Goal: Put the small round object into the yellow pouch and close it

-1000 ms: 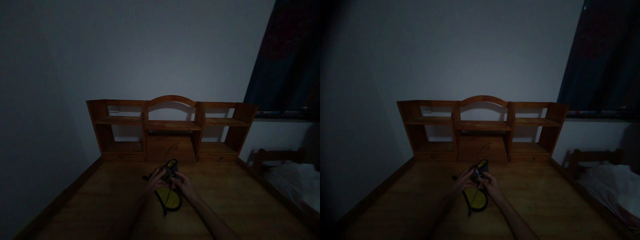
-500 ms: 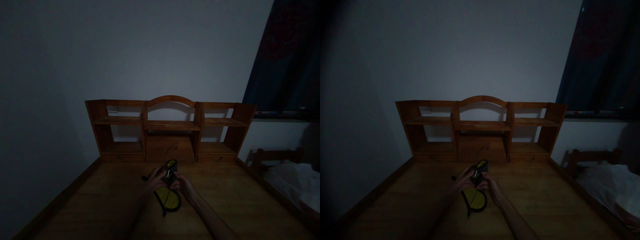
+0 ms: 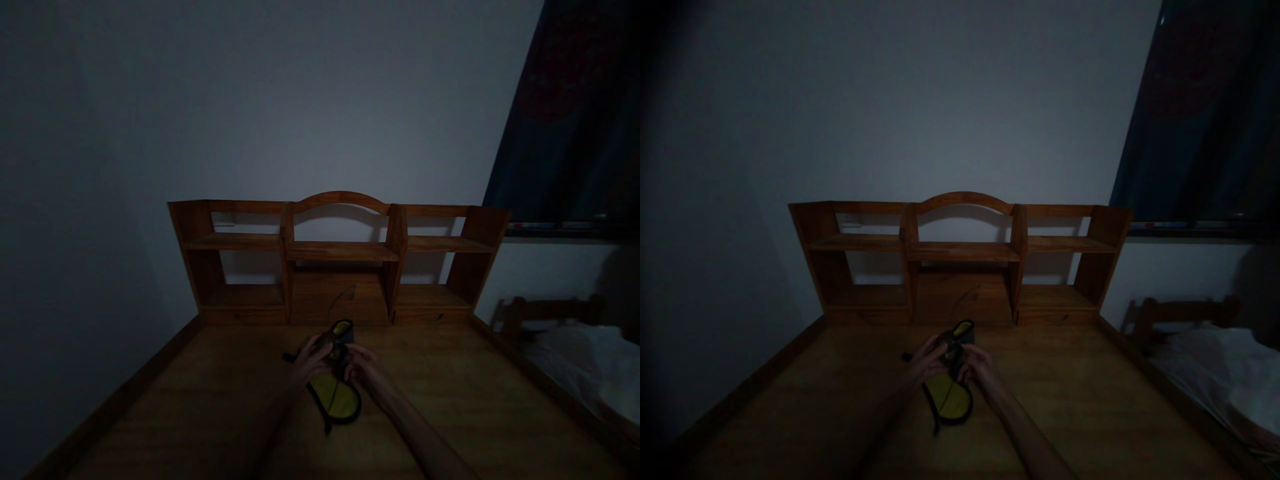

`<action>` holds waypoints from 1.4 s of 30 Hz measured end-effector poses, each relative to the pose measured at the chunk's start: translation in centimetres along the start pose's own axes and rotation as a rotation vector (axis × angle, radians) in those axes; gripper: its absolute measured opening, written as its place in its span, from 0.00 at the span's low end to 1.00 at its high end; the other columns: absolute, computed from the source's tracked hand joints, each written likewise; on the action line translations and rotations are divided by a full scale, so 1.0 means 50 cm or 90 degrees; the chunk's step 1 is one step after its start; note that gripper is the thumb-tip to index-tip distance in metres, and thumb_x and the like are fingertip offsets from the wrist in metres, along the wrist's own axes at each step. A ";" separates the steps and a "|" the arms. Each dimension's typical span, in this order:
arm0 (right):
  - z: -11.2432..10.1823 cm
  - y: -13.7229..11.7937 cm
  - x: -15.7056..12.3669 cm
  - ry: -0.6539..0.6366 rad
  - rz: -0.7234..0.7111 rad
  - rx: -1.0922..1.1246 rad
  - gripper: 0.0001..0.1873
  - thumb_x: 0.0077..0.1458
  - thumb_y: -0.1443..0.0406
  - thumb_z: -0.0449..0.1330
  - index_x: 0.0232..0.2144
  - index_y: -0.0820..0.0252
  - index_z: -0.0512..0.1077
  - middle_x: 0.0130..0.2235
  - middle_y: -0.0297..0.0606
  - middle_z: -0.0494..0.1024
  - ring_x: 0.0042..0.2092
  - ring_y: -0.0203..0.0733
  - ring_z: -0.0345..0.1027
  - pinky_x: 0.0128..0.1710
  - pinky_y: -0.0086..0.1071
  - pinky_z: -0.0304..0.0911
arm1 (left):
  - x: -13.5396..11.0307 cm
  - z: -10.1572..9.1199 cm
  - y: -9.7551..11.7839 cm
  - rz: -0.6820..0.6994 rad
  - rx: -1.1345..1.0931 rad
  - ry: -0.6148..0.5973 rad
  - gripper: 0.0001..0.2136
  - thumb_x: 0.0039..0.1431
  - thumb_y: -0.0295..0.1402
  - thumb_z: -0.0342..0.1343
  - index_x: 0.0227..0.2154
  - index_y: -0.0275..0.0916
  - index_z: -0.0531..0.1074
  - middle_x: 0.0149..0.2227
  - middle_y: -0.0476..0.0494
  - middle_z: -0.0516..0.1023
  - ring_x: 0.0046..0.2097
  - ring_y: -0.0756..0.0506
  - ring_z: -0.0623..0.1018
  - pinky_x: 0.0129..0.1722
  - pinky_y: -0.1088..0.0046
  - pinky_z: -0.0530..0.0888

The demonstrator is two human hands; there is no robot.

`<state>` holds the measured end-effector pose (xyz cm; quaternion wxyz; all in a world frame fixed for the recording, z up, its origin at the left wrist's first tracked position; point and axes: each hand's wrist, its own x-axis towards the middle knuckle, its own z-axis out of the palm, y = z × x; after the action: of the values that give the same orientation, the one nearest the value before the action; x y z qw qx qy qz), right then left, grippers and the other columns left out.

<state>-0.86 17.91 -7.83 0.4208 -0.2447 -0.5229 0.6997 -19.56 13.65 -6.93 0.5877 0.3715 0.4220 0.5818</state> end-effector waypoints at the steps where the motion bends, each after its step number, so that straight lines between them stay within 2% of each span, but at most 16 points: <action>1: 0.001 -0.001 0.001 0.005 -0.007 -0.005 0.23 0.46 0.56 0.67 0.42 0.63 0.74 0.24 0.36 0.77 0.22 0.38 0.70 0.21 0.27 0.58 | -0.001 0.000 0.000 -0.003 0.003 0.002 0.28 0.50 0.44 0.66 0.52 0.41 0.65 0.54 0.34 0.72 0.44 0.39 0.80 0.44 0.60 0.77; 7: -0.003 0.005 0.011 0.043 -0.048 -0.043 0.23 0.41 0.57 0.71 0.39 0.62 0.76 0.29 0.36 0.79 0.20 0.33 0.66 0.19 0.26 0.56 | -0.004 0.002 0.004 -0.011 0.023 0.016 0.29 0.49 0.45 0.66 0.52 0.41 0.65 0.52 0.35 0.73 0.40 0.41 0.80 0.43 0.61 0.77; 16: -0.004 0.012 0.015 0.072 -0.076 -0.108 0.24 0.37 0.57 0.73 0.37 0.60 0.74 0.32 0.35 0.78 0.18 0.31 0.64 0.18 0.25 0.58 | 0.000 0.006 0.002 -0.001 0.036 0.019 0.29 0.47 0.45 0.67 0.50 0.41 0.66 0.52 0.34 0.73 0.46 0.36 0.79 0.44 0.60 0.76; 21: 0.006 -0.005 0.002 0.070 -0.082 -0.166 0.22 0.39 0.58 0.72 0.37 0.59 0.73 0.28 0.31 0.77 0.17 0.31 0.63 0.17 0.26 0.59 | 0.005 -0.001 -0.006 -0.004 0.045 0.008 0.31 0.46 0.46 0.67 0.52 0.43 0.65 0.53 0.36 0.72 0.48 0.38 0.78 0.45 0.61 0.75; 25: 0.008 -0.014 -0.007 0.055 -0.085 -0.205 0.19 0.42 0.60 0.71 0.37 0.59 0.74 0.30 0.32 0.77 0.17 0.30 0.63 0.16 0.25 0.57 | 0.004 -0.005 -0.008 0.016 0.084 0.001 0.32 0.47 0.46 0.67 0.54 0.44 0.64 0.54 0.36 0.72 0.52 0.37 0.76 0.46 0.61 0.75; 30: 0.001 -0.010 -0.006 0.005 -0.076 -0.204 0.20 0.45 0.59 0.68 0.41 0.60 0.73 0.30 0.32 0.77 0.17 0.31 0.64 0.17 0.26 0.59 | 0.001 -0.002 -0.010 0.116 0.152 -0.012 0.33 0.46 0.43 0.67 0.55 0.41 0.63 0.56 0.36 0.69 0.55 0.37 0.72 0.52 0.60 0.73; 33: -0.001 -0.003 -0.005 -0.027 -0.069 -0.187 0.19 0.46 0.60 0.66 0.42 0.61 0.73 0.25 0.31 0.76 0.19 0.34 0.65 0.20 0.27 0.61 | -0.002 0.001 -0.011 0.239 0.251 -0.003 0.36 0.43 0.38 0.69 0.56 0.42 0.62 0.58 0.36 0.64 0.58 0.37 0.69 0.55 0.59 0.70; 37: 0.002 0.001 -0.005 -0.040 -0.064 -0.157 0.18 0.45 0.60 0.65 0.40 0.60 0.73 0.21 0.29 0.74 0.18 0.35 0.65 0.20 0.28 0.61 | -0.014 0.009 -0.002 0.399 0.451 0.035 0.36 0.43 0.31 0.68 0.57 0.44 0.61 0.58 0.38 0.61 0.60 0.36 0.65 0.59 0.55 0.66; 39: 0.006 -0.001 -0.006 -0.038 -0.060 -0.142 0.17 0.45 0.59 0.65 0.38 0.60 0.73 0.24 0.31 0.75 0.19 0.35 0.65 0.21 0.28 0.62 | -0.021 0.014 0.005 0.443 0.523 0.045 0.35 0.45 0.27 0.64 0.58 0.45 0.60 0.58 0.38 0.60 0.61 0.37 0.64 0.60 0.55 0.64; 42: 0.012 -0.004 -0.008 -0.037 -0.052 -0.131 0.19 0.43 0.57 0.68 0.38 0.59 0.73 0.33 0.34 0.78 0.19 0.33 0.65 0.21 0.29 0.63 | -0.028 0.016 0.011 0.466 0.603 0.006 0.35 0.48 0.21 0.57 0.61 0.46 0.58 0.61 0.40 0.58 0.62 0.39 0.63 0.62 0.58 0.63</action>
<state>-1.04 17.25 -7.49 0.4062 -0.2445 -0.6134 0.6316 -18.95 12.31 -6.04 0.1174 0.7119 0.4826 0.4965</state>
